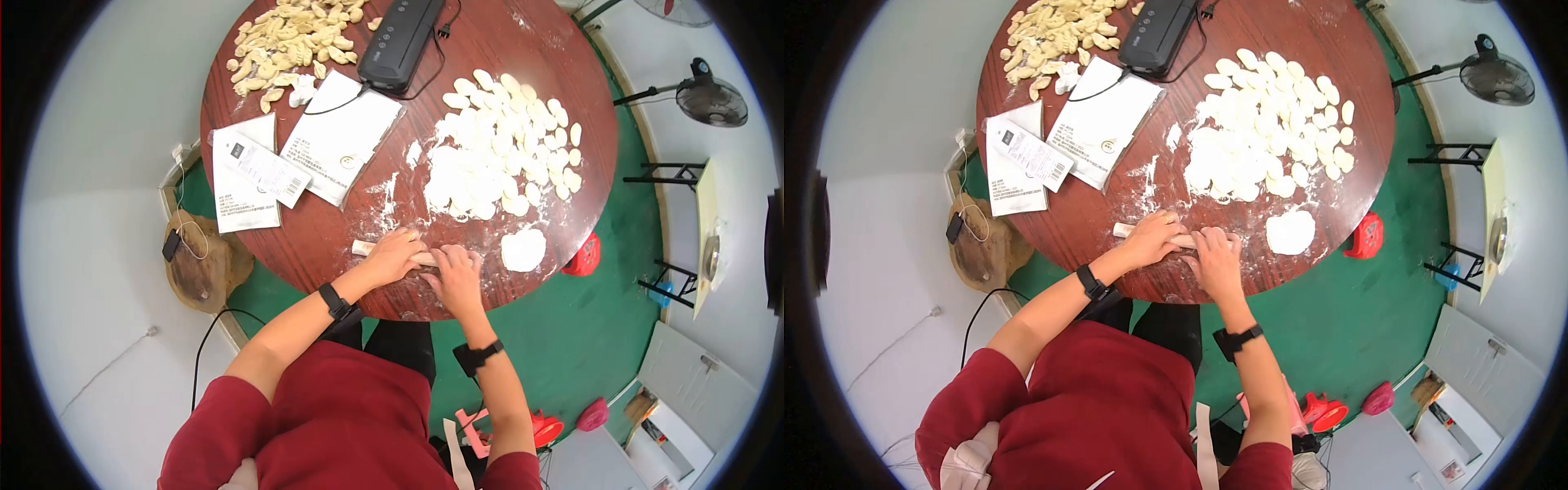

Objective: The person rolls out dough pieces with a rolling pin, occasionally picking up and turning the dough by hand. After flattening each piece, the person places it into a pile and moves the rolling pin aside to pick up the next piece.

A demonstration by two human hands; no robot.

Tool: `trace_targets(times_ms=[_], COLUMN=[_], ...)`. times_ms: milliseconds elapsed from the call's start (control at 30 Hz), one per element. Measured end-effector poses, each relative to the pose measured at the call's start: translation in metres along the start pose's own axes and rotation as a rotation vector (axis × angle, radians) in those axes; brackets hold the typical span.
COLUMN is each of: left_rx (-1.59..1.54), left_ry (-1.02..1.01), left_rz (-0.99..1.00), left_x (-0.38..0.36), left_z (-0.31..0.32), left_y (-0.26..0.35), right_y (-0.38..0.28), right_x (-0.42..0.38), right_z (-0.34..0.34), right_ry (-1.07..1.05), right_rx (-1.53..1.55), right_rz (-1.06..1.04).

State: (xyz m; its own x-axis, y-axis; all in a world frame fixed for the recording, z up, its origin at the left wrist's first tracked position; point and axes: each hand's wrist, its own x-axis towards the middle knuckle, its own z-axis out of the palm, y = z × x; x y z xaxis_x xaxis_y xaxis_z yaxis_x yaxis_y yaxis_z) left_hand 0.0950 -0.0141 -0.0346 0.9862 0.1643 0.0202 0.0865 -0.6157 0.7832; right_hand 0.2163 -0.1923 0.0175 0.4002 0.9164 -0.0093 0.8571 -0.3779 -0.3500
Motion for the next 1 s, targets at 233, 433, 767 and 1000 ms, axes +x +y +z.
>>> trace_targets(times_ms=[233, 433, 767, 1000], left_rx=[-0.277, -0.111, 0.005, -0.089], left_ry=[0.276, 0.401, 0.403, 0.495], left_rz=[-0.355, -0.443, -0.557, -0.372], left_x=[0.049, 0.107, 0.112, 0.101], left_z=[-0.023, -0.019, -0.004, 0.008], left_y=[0.005, -0.012, 0.016, 0.014], right_y=[0.023, 0.044, 0.074, 0.081], right_x=[0.005, -0.036, -0.056, -0.041], right_z=[-0.005, -0.048, -0.081, -0.077], right_ry=[-0.117, -0.191, -0.153, -0.176], right_rx=[0.130, 0.079, 0.135, 0.180], right_rz=[0.019, 0.120, 0.253, 0.260])
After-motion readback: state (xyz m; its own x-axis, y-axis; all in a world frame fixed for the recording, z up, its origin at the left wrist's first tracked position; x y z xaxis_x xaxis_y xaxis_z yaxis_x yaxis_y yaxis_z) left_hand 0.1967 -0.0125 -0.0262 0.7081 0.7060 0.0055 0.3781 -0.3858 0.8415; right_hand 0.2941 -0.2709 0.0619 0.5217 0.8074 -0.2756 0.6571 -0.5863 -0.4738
